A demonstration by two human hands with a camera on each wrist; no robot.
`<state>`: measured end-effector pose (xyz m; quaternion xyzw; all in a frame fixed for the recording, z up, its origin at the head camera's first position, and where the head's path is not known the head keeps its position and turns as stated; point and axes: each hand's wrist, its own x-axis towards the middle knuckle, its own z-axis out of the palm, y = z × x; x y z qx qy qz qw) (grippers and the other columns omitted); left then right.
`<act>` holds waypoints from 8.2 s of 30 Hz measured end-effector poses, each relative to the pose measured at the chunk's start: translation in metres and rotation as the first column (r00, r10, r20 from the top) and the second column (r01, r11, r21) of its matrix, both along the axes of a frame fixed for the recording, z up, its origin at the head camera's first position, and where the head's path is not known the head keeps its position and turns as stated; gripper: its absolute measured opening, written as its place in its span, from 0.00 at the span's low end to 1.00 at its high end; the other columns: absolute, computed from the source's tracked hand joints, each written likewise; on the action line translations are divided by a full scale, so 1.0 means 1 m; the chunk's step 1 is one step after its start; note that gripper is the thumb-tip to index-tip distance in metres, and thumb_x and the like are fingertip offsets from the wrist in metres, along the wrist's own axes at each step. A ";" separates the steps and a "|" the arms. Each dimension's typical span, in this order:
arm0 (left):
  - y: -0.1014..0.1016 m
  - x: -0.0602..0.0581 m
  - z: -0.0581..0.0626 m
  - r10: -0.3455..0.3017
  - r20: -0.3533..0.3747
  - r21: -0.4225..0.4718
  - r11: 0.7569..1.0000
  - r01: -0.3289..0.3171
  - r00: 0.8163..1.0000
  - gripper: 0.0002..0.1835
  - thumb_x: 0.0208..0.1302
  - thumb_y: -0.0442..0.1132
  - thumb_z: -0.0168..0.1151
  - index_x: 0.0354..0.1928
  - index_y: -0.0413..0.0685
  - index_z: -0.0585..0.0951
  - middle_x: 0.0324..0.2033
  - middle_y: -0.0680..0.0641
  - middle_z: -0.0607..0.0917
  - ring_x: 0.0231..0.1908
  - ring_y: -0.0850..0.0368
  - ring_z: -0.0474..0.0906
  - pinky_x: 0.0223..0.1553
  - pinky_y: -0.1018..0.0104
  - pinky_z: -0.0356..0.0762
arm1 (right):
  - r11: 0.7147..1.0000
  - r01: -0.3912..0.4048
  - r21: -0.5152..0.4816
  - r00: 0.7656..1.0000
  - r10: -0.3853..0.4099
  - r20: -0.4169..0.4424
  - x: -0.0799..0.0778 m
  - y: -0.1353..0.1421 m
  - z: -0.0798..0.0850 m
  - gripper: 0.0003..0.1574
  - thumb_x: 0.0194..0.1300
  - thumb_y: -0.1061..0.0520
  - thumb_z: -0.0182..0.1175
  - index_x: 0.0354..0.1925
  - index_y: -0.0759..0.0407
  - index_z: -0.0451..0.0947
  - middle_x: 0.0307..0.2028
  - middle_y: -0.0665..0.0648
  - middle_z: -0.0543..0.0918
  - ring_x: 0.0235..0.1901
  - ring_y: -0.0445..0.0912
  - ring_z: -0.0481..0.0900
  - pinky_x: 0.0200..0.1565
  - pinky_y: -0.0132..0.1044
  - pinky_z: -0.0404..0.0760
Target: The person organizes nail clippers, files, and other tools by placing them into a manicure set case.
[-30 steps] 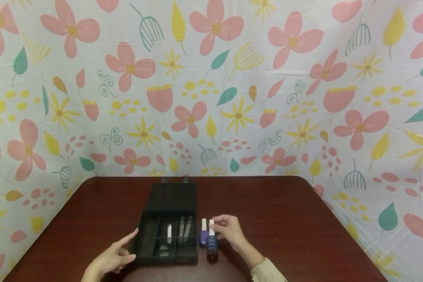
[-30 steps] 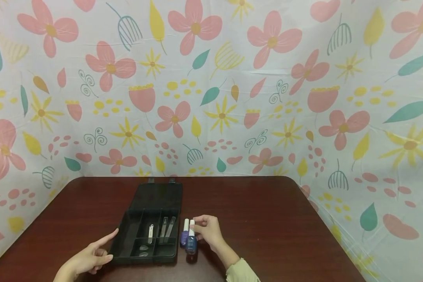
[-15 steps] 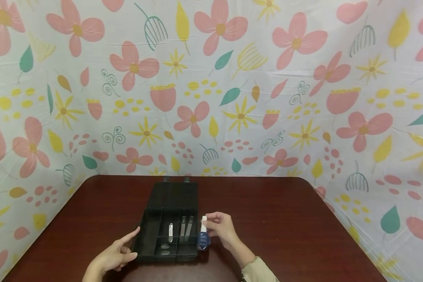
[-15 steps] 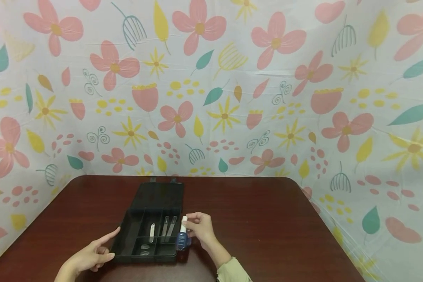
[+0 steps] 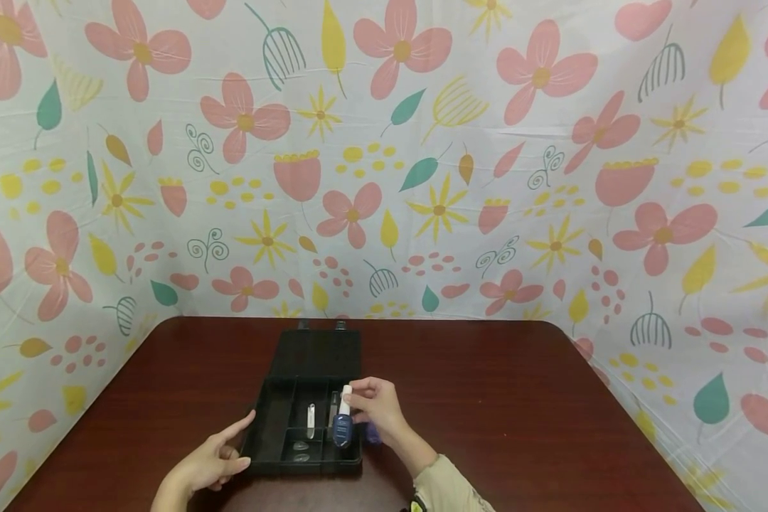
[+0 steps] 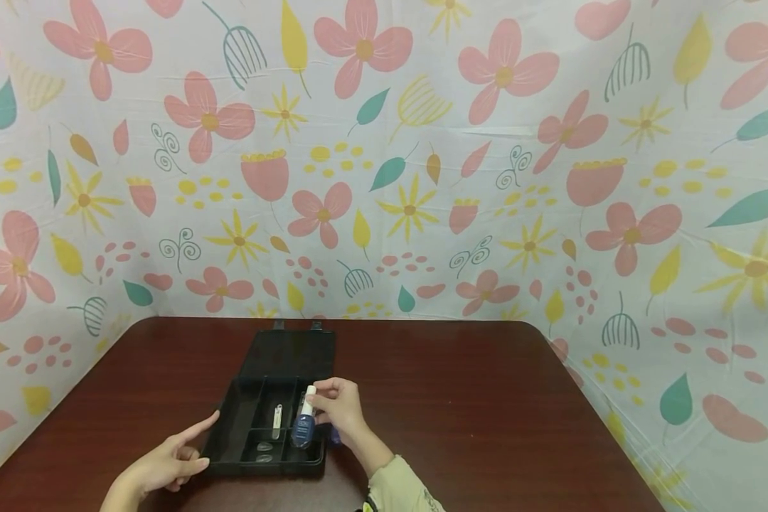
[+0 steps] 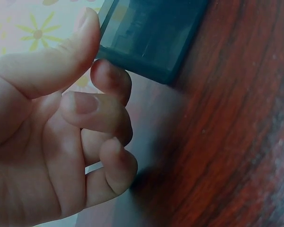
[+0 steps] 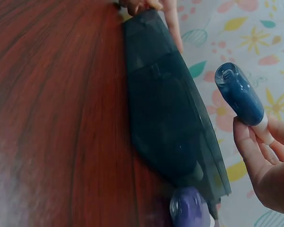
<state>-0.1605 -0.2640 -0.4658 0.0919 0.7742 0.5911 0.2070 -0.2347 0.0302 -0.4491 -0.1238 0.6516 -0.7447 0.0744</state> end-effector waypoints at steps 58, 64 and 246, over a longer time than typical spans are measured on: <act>0.004 0.003 0.000 0.042 -0.030 -0.026 0.999 -0.043 0.999 0.42 0.59 0.36 0.59 0.67 0.38 0.44 0.13 0.52 0.66 0.13 0.62 0.58 0.15 0.71 0.60 | 0.968 -0.009 0.251 0.949 0.087 -0.302 0.012 -0.105 -0.014 0.08 0.47 0.74 0.64 0.29 0.72 0.75 0.23 0.61 0.81 0.20 0.39 0.77 0.21 0.27 0.74; 0.002 0.003 -0.002 0.027 -0.028 -0.015 1.000 -0.028 0.999 0.42 0.59 0.36 0.59 0.67 0.38 0.43 0.13 0.53 0.66 0.13 0.63 0.58 0.15 0.71 0.59 | 0.947 0.009 0.320 0.920 0.118 -0.374 0.014 -0.103 -0.009 0.08 0.47 0.73 0.64 0.29 0.70 0.76 0.23 0.62 0.81 0.20 0.41 0.78 0.21 0.26 0.73; 0.000 0.000 -0.007 -0.004 0.015 -0.029 1.000 0.004 1.000 0.43 0.62 0.40 0.56 0.67 0.36 0.40 0.14 0.52 0.67 0.13 0.61 0.59 0.18 0.67 0.61 | 0.944 -0.120 0.308 0.981 0.160 -0.108 -0.018 0.046 -0.029 0.36 0.50 0.77 0.57 0.58 0.69 0.60 0.32 0.64 0.69 0.27 0.45 0.71 0.21 0.45 0.76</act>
